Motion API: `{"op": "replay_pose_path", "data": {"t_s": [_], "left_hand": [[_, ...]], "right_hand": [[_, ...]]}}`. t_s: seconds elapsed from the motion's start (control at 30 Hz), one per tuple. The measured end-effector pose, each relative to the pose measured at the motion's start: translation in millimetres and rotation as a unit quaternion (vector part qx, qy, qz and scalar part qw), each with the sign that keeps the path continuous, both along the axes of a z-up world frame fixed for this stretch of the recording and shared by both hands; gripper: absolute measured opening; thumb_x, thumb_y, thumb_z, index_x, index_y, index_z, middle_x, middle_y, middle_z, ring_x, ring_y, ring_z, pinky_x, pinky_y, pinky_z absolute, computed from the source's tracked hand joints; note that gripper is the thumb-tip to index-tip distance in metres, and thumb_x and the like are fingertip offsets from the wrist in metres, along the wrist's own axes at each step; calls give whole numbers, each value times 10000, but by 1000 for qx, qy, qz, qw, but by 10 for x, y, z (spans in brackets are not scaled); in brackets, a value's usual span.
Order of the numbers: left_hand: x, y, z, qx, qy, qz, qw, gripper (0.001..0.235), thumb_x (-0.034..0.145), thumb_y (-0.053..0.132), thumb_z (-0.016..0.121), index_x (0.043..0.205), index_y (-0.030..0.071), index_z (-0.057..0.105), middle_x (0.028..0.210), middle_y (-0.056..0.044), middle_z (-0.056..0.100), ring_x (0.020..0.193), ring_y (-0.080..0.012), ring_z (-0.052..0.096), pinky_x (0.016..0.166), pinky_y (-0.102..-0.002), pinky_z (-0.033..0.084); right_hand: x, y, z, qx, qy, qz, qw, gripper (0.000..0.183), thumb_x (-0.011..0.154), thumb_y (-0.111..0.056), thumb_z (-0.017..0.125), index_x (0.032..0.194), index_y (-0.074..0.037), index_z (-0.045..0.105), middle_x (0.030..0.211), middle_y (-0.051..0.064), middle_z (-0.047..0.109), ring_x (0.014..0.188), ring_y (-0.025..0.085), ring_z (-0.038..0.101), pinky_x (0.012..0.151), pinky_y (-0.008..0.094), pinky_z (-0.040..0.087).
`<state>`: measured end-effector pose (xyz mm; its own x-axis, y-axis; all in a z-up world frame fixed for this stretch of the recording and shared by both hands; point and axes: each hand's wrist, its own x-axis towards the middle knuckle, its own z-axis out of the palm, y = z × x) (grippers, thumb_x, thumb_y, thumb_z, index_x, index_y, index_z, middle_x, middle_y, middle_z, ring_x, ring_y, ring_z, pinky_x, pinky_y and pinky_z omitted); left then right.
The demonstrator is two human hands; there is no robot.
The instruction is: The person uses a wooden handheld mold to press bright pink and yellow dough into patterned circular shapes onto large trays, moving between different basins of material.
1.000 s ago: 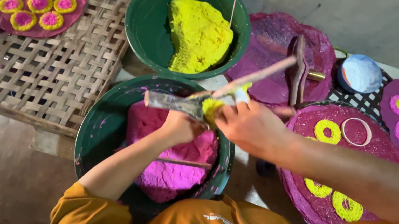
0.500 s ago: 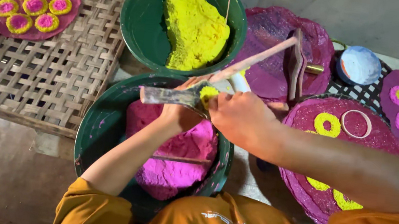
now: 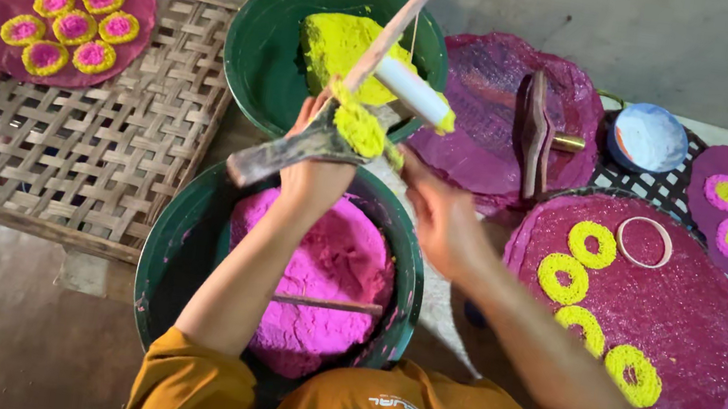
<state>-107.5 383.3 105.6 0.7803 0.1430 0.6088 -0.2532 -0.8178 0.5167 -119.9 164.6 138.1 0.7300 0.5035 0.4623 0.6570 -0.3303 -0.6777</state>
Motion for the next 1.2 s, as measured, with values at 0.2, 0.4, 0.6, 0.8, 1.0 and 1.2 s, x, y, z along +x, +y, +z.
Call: {"op": "replay_pose_path", "data": {"t_s": [0.2, 0.4, 0.6, 0.8, 1.0, 1.2], "left_hand": [[113, 99, 16, 32, 14, 23, 999, 601, 782, 203, 790, 1338, 50, 620, 1545, -193, 458, 1176, -424, 552, 968, -505, 509], [216, -9, -151, 71, 19, 36, 997, 506, 785, 191, 811, 1265, 98, 680, 1643, -275, 231, 1173, -428, 500, 945, -516, 503], [473, 403, -638, -175, 60, -90, 979, 416, 808, 140, 757, 1204, 68, 651, 1266, -195, 609, 1002, -279, 639, 819, -406, 549], [274, 648, -698, -535, 283, -325, 727, 234, 872, 46, 646, 1104, 33, 669, 918, -65, 638, 782, -161, 598, 640, -296, 499], [9, 427, -250, -532, 315, -379, 689, 434, 710, -31, 609, 1133, 39, 674, 919, -31, 583, 794, -134, 568, 652, -289, 486], [-39, 33, -75, -633, 256, -346, 644, 382, 746, 25, 620, 1125, 62, 594, 910, -61, 579, 731, -156, 567, 647, -309, 506]], "right_hand": [[45, -313, -284, -107, 283, -13, 953, 472, 1002, -83, 587, 1472, -124, 584, 813, 218, 651, 685, 127, 530, 630, 315, 482], [355, -132, -550, -5, 113, -34, 993, 422, 1009, -78, 591, 1423, -4, 558, 1207, 193, 742, 993, 178, 718, 834, 323, 556], [241, -371, -588, -10, 46, 88, 995, 383, 1010, -65, 623, 1379, 28, 586, 1315, 250, 693, 1176, 249, 666, 958, 399, 512], [734, -1028, 439, -80, 17, -87, 993, 454, 1010, -54, 614, 1456, -138, 634, 896, 97, 738, 686, 233, 620, 639, 376, 494], [813, -1072, 813, -192, -186, 13, 963, 485, 919, -28, 667, 1398, -104, 640, 1000, 187, 739, 810, 383, 693, 678, 414, 555], [822, -1001, 475, -139, -94, -27, 986, 426, 948, 7, 664, 1361, -99, 652, 858, 198, 715, 641, 295, 693, 631, 399, 564]]}}
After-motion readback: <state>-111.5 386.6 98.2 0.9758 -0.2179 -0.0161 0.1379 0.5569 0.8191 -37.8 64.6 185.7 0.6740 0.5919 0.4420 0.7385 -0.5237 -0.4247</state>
